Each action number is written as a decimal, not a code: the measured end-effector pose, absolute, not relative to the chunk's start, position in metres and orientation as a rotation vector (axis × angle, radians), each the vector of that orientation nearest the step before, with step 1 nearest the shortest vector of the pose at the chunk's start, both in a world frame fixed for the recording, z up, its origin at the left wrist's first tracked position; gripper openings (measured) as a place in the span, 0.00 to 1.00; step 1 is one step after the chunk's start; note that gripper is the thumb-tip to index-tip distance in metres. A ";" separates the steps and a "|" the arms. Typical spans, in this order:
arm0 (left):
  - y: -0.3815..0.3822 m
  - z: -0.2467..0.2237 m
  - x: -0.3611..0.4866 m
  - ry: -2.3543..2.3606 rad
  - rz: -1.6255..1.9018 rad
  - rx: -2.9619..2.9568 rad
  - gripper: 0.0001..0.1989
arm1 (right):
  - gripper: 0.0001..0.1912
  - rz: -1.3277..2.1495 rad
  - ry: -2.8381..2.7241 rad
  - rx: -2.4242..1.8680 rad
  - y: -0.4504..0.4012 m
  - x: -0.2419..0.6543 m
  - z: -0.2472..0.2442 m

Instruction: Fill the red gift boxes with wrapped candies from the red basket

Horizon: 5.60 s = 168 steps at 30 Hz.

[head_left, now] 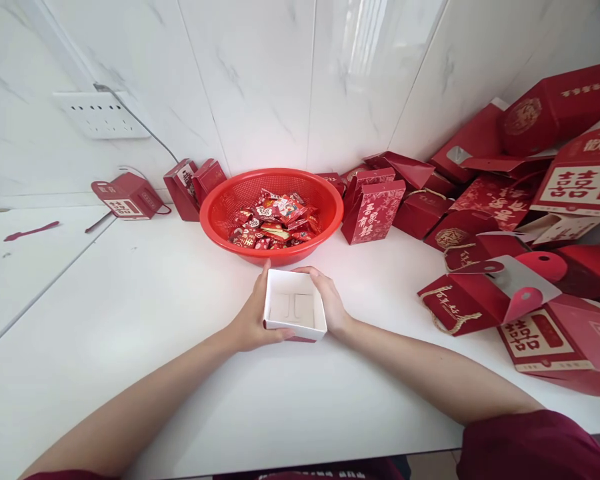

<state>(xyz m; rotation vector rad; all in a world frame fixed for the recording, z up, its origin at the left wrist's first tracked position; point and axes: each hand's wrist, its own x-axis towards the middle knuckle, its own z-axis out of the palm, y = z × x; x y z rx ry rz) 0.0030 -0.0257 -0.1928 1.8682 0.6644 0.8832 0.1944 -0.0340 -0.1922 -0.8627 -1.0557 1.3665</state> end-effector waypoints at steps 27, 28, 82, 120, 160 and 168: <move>-0.017 -0.183 0.003 0.556 0.756 1.832 0.51 | 0.33 1.449 -1.012 -0.933 -0.003 0.200 -0.214; -0.017 -0.183 0.003 0.555 0.755 1.831 0.50 | 0.33 1.450 -1.014 -0.933 -0.003 0.200 -0.215; -0.004 -0.185 -0.001 0.530 0.800 1.734 0.48 | 0.20 0.997 -1.733 -0.978 0.048 0.239 -0.071; -0.010 -0.178 0.006 0.518 0.791 1.666 0.47 | 0.21 1.305 -1.418 -0.665 0.014 0.236 -0.055; -0.009 -0.185 0.003 0.618 0.790 1.746 0.48 | 0.16 0.757 -2.482 -1.028 0.007 0.222 -0.049; -0.009 -0.185 0.001 0.602 0.783 1.736 0.50 | 0.12 0.463 -2.493 -2.001 0.111 0.218 -0.054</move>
